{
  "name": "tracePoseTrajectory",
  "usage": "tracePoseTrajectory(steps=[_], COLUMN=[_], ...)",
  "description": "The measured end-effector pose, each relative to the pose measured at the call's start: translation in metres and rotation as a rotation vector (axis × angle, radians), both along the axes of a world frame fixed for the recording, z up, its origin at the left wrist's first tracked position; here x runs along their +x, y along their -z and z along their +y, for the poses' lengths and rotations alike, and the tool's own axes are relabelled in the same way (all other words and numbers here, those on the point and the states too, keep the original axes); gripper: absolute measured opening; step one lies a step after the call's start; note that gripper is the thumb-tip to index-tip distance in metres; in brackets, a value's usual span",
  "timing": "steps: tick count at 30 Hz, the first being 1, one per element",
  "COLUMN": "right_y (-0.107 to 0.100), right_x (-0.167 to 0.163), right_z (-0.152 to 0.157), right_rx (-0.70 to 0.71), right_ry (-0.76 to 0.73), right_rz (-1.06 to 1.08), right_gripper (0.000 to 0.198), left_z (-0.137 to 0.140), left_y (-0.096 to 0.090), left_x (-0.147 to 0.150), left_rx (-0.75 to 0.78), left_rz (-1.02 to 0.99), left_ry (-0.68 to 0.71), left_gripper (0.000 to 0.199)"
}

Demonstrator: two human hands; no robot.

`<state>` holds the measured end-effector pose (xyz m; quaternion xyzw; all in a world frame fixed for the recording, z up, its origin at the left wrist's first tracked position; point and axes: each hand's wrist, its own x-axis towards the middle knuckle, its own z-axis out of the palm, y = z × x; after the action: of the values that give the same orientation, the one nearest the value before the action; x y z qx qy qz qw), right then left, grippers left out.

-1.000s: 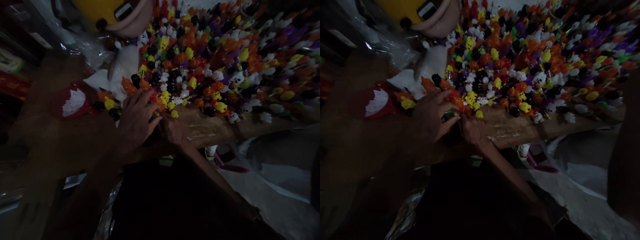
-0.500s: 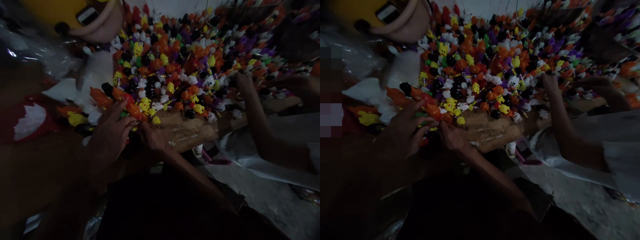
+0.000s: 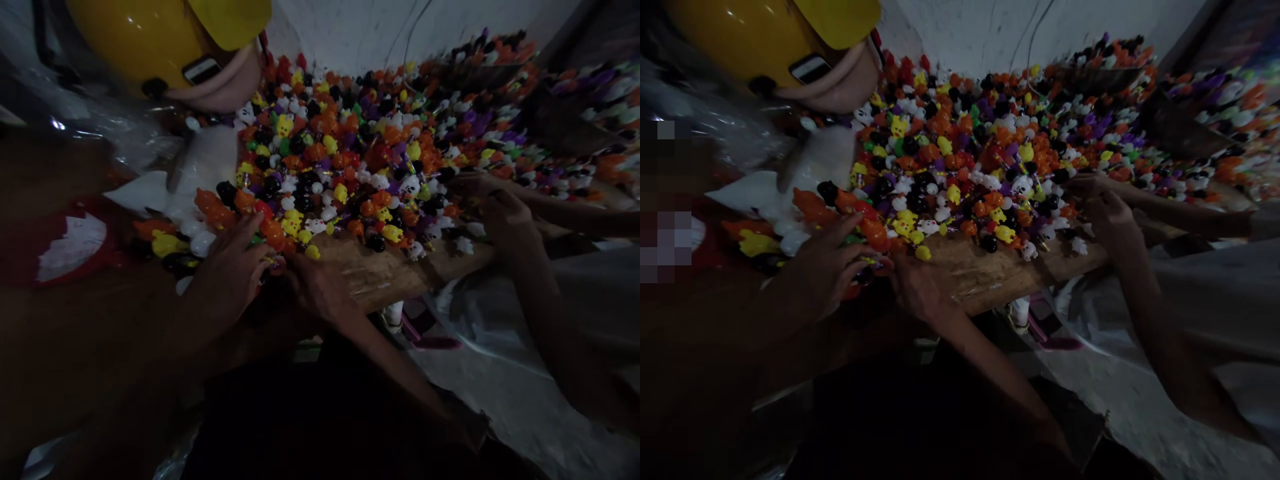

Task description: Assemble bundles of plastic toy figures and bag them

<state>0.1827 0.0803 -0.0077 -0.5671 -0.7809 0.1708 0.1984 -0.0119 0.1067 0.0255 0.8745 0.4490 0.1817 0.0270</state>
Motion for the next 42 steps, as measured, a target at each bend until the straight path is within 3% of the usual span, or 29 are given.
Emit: tracePoseTrajectory(steps=[4,6,10,13,17,22,25,28,30,32,36,39,42], right_y=[-0.008,-0.016,-0.022,-0.014,-0.009,-0.051,-0.067,-0.044,-0.013,0.019,0.058,0.06,0.05], right_x=[0.069,0.097,0.115,0.109,0.101,0.095,0.091,0.076,0.06,0.045,0.039,0.052,0.061], right_z=[0.022,0.039,0.072,0.092,0.114,0.11,0.08,0.041,0.019,0.003,-0.008,-0.008,-0.008], right_rx=[0.29,0.355,0.386,0.324,0.295,0.271,0.426,0.36,0.198,0.108,0.102,0.141,0.179], right_ry=[0.341,0.385,0.177,0.023,-0.067,-0.026,0.038,0.14,0.207,0.233,0.181,0.135,0.064], right_rz=[-0.154,-0.283,-0.444,-0.539,-0.601,-0.586,-0.301,0.202,0.494,0.624,0.507,0.329,0.038], right_gripper=[0.025,0.027,0.03,0.031,0.027,0.023,0.023,0.022,0.028,0.031,0.037,0.035,0.03], left_z=[-0.002,-0.004,-0.007,-0.007,-0.004,-0.001,-0.001,-0.002,-0.003,-0.004,-0.006,-0.007,-0.008], left_y=[0.0,-0.003,-0.006,-0.005,-0.009,-0.016,-0.016,-0.018,-0.022,-0.027,-0.034,-0.036,-0.037], left_x=[0.004,0.006,0.01,0.011,0.012,0.009,0.008,0.01,0.012,0.014,0.015,0.016,0.018], left_rx=[0.042,0.046,0.033,0.036,-0.039,-0.104,-0.104,-0.101,-0.135,-0.182,-0.23,-0.249,-0.246], left_rz=[0.02,0.038,0.033,0.024,0.078,0.06,0.034,0.025,0.027,0.03,0.025,0.043,0.069], left_ry=[-0.039,-0.065,-0.084,-0.105,-0.126,-0.117,-0.103,-0.135,-0.148,-0.155,-0.169,-0.176,-0.17], left_gripper=[0.022,0.024,0.023,0.019,0.018,0.018,0.015,0.015,0.017,0.018,0.022,0.022,0.025])
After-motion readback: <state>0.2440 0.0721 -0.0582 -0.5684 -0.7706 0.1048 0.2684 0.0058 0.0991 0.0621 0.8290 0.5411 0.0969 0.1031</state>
